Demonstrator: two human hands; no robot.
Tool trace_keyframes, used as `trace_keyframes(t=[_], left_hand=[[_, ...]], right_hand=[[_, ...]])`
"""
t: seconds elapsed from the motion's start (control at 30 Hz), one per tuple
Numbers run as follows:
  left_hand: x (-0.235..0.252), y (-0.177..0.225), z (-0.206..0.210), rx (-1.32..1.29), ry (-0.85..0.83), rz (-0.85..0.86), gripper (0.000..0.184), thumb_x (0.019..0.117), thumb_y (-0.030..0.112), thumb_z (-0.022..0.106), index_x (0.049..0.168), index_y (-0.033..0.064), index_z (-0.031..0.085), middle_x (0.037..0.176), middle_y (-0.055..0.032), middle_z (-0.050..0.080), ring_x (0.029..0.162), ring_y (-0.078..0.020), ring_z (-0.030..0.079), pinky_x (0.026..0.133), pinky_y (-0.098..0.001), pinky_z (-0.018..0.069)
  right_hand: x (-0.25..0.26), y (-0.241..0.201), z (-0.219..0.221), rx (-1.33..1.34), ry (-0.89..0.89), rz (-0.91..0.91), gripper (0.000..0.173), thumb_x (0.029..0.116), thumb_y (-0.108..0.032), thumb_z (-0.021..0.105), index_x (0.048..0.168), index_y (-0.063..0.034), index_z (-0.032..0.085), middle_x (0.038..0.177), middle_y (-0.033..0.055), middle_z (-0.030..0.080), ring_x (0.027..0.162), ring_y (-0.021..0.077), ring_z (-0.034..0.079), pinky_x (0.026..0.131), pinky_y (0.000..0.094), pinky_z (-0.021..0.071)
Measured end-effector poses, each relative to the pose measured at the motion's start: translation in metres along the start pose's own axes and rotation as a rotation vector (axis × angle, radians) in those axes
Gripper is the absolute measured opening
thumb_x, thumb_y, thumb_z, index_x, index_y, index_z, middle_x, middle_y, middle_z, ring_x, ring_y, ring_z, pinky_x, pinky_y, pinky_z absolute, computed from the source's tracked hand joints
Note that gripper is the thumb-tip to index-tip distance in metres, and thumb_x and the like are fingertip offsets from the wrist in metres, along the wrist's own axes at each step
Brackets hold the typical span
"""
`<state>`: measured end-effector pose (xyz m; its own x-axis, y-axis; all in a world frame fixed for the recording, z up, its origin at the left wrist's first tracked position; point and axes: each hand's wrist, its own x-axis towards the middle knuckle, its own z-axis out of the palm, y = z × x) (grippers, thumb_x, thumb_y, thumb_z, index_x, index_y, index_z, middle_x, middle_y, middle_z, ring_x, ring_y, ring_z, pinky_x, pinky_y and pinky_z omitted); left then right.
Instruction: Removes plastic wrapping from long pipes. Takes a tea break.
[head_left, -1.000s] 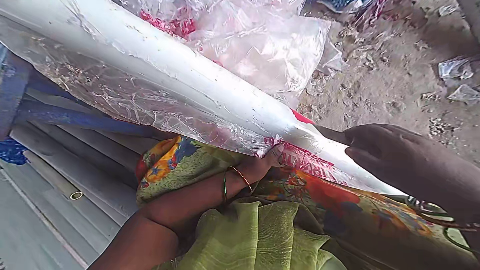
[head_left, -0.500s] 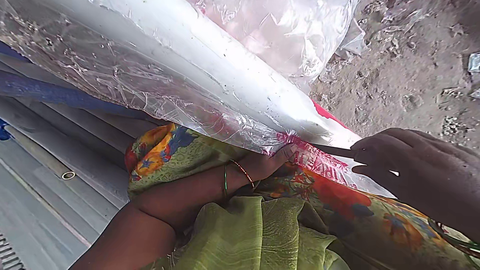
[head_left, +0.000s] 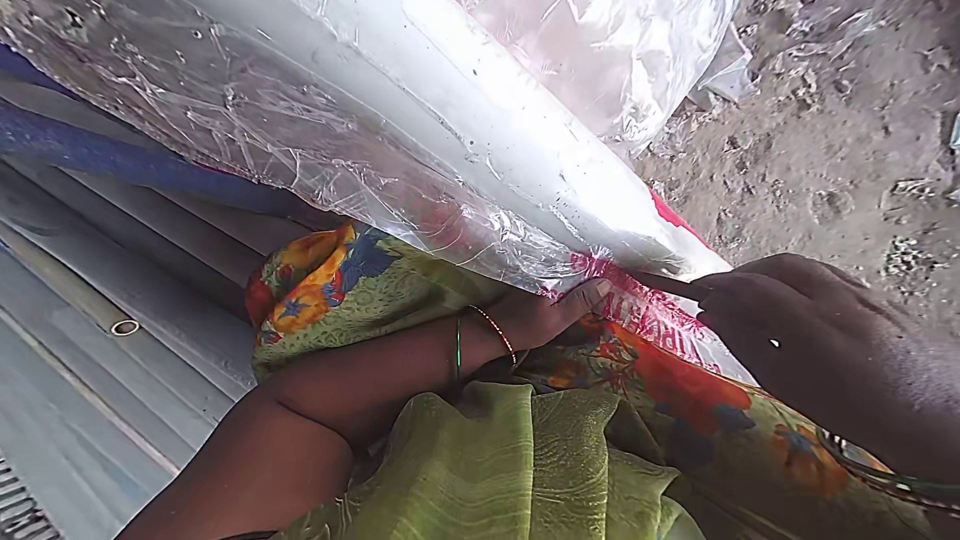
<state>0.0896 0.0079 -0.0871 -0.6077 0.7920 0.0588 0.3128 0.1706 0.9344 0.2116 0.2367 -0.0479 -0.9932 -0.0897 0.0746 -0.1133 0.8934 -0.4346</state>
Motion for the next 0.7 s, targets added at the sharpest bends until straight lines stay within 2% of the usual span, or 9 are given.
trace_keyframes(t=[0.1, 0.3, 0.37, 0.53, 0.6, 0.67, 0.7], left_hand=[[0.001, -0.001, 0.0, 0.002, 0.013, 0.02, 0.021, 0.1015, 0.008, 0.057, 0.106, -0.0077, 0.069, 0.097, -0.0098, 0.07, 0.096, 0.0017, 0.064, 0.093, -0.0139, 0.049], [0.001, -0.005, 0.002, 0.024, 0.03, 0.029, 0.022, 0.1016, 0.01, 0.056, 0.103, -0.0074, 0.07, 0.092, -0.0098, 0.07, 0.091, 0.0003, 0.065, 0.089, -0.0153, 0.0509], [0.0, -0.007, 0.001, 0.023, 0.031, 0.049, 0.023, 0.1012, 0.011, 0.057, 0.104, -0.0074, 0.07, 0.094, -0.0102, 0.07, 0.093, 0.0003, 0.065, 0.09, -0.0154, 0.0503], [-0.001, -0.009, -0.001, 0.012, -0.017, 0.006, 0.027, 0.1026, 0.017, 0.057, 0.109, -0.0059, 0.07, 0.097, -0.0079, 0.072, 0.095, 0.0012, 0.065, 0.092, -0.0168, 0.0509], [-0.002, -0.01, -0.003, 0.033, -0.024, 0.012, 0.026, 0.1027, 0.015, 0.056, 0.104, -0.0058, 0.071, 0.091, -0.0061, 0.07, 0.088, 0.0025, 0.063, 0.087, -0.0151, 0.0504], [-0.004, -0.015, -0.004, 0.073, -0.03, 0.048, 0.026, 0.1029, 0.016, 0.056, 0.098, -0.0038, 0.072, 0.083, -0.004, 0.069, 0.081, 0.0029, 0.062, 0.082, -0.0148, 0.0504], [-0.005, -0.016, -0.006, 0.106, -0.033, 0.057, 0.026, 0.1027, 0.017, 0.057, 0.098, -0.0032, 0.073, 0.085, -0.0051, 0.07, 0.083, 0.0021, 0.063, 0.083, -0.0154, 0.0507]], right_hand=[[0.002, -0.002, 0.007, 0.012, 0.023, 0.006, 0.026, 0.0989, -0.016, 0.056, 0.107, 0.0059, 0.067, 0.102, 0.0278, 0.065, 0.09, 0.0498, 0.066, 0.067, 0.061, 0.0527], [0.007, -0.007, 0.019, 0.048, 0.096, -0.008, 0.026, 0.0969, -0.014, 0.057, 0.106, 0.0078, 0.067, 0.103, 0.0279, 0.066, 0.09, 0.0466, 0.067, 0.072, 0.0563, 0.054], [0.009, -0.013, 0.021, 0.06, 0.118, -0.021, 0.027, 0.0973, -0.015, 0.057, 0.107, 0.0081, 0.067, 0.103, 0.0279, 0.066, 0.091, 0.0459, 0.067, 0.074, 0.0547, 0.0544], [0.025, -0.035, 0.023, 0.087, 0.169, -0.031, 0.027, 0.098, -0.015, 0.057, 0.108, 0.007, 0.068, 0.101, 0.0261, 0.067, 0.089, 0.0433, 0.068, 0.071, 0.0517, 0.0555], [0.034, -0.043, 0.009, 0.095, 0.201, 0.014, 0.029, 0.1014, -0.018, 0.053, 0.111, 0.0075, 0.064, 0.101, 0.0266, 0.063, 0.084, 0.0403, 0.066, 0.068, 0.0518, 0.0535], [0.042, -0.045, -0.013, 0.06, 0.29, 0.046, 0.033, 0.1055, -0.024, 0.051, 0.117, 0.0052, 0.062, 0.102, 0.0237, 0.06, 0.082, 0.0316, 0.062, 0.07, 0.0447, 0.0501], [0.045, -0.04, -0.02, 0.047, 0.337, 0.05, 0.036, 0.1066, -0.028, 0.05, 0.119, 0.0039, 0.061, 0.103, 0.0229, 0.06, 0.084, 0.0287, 0.061, 0.072, 0.0423, 0.0489]])
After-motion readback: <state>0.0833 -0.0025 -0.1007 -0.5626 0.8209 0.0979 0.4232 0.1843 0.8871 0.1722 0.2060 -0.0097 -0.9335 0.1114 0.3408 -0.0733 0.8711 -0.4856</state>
